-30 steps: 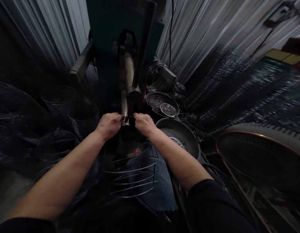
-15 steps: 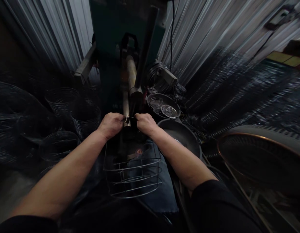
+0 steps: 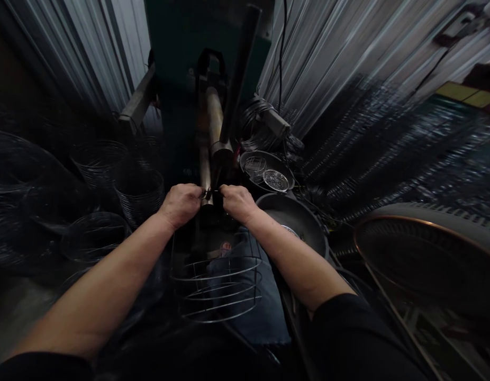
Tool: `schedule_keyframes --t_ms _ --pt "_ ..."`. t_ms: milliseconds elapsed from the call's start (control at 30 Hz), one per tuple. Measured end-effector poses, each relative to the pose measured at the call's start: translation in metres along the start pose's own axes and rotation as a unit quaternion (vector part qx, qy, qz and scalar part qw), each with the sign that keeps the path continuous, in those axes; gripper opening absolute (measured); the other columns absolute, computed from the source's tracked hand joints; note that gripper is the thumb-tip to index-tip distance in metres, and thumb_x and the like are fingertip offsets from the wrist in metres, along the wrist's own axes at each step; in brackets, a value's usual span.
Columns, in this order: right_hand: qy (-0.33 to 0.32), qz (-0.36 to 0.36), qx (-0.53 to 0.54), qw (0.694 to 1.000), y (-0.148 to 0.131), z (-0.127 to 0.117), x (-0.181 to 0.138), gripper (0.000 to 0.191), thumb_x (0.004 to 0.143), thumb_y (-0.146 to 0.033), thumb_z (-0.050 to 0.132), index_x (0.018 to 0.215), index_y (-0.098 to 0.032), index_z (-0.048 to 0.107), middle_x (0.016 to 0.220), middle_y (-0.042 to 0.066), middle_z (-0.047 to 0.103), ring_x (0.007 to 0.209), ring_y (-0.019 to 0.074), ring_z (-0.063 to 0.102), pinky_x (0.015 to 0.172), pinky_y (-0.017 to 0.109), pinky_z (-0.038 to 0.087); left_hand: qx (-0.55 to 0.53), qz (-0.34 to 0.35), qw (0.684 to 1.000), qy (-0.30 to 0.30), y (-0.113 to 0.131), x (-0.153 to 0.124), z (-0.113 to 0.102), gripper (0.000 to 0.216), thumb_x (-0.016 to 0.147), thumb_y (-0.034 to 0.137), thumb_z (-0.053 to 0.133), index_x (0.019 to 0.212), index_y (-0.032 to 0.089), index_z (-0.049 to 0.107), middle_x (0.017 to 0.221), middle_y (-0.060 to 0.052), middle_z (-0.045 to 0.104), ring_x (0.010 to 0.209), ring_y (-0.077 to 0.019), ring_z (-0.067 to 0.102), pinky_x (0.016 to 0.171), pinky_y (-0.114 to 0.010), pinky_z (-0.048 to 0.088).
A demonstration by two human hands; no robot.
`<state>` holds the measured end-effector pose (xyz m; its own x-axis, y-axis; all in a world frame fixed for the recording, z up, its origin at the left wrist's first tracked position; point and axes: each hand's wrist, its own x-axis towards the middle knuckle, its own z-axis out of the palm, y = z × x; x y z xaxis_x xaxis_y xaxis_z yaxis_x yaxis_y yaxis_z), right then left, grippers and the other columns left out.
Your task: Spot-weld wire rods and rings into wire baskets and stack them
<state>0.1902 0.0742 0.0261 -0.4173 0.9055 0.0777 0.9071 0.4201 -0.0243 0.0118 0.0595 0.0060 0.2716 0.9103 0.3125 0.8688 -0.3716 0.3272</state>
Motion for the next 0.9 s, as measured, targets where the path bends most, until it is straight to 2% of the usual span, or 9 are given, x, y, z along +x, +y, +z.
schedule_keyframes --t_ms 367,900 --pt "-0.006 -0.010 0.018 1.000 0.0035 -0.0035 0.0017 0.031 0.081 -0.014 0.041 0.101 -0.020 0.065 0.096 0.009 0.071 0.089 0.0205 0.064 0.070 0.026 0.041 -0.008 0.000 1.000 -0.002 0.0001 0.0009 -0.0011 0.029 0.080 0.022 0.048 0.096 0.019 0.072 0.090 -0.008 0.072 0.084 -0.0190 0.066 0.077 -0.027 0.048" --pt "-0.001 -0.003 0.016 1.000 0.0029 -0.0018 0.0000 0.029 0.083 -0.016 0.042 0.103 -0.019 0.064 0.097 0.009 0.070 0.089 0.0206 0.064 0.068 0.026 0.041 -0.031 -0.017 0.999 -0.004 0.0031 0.0021 -0.0018 0.031 0.079 0.024 0.047 0.095 0.018 0.073 0.093 -0.009 0.072 0.087 -0.0216 0.065 0.080 -0.030 0.048"
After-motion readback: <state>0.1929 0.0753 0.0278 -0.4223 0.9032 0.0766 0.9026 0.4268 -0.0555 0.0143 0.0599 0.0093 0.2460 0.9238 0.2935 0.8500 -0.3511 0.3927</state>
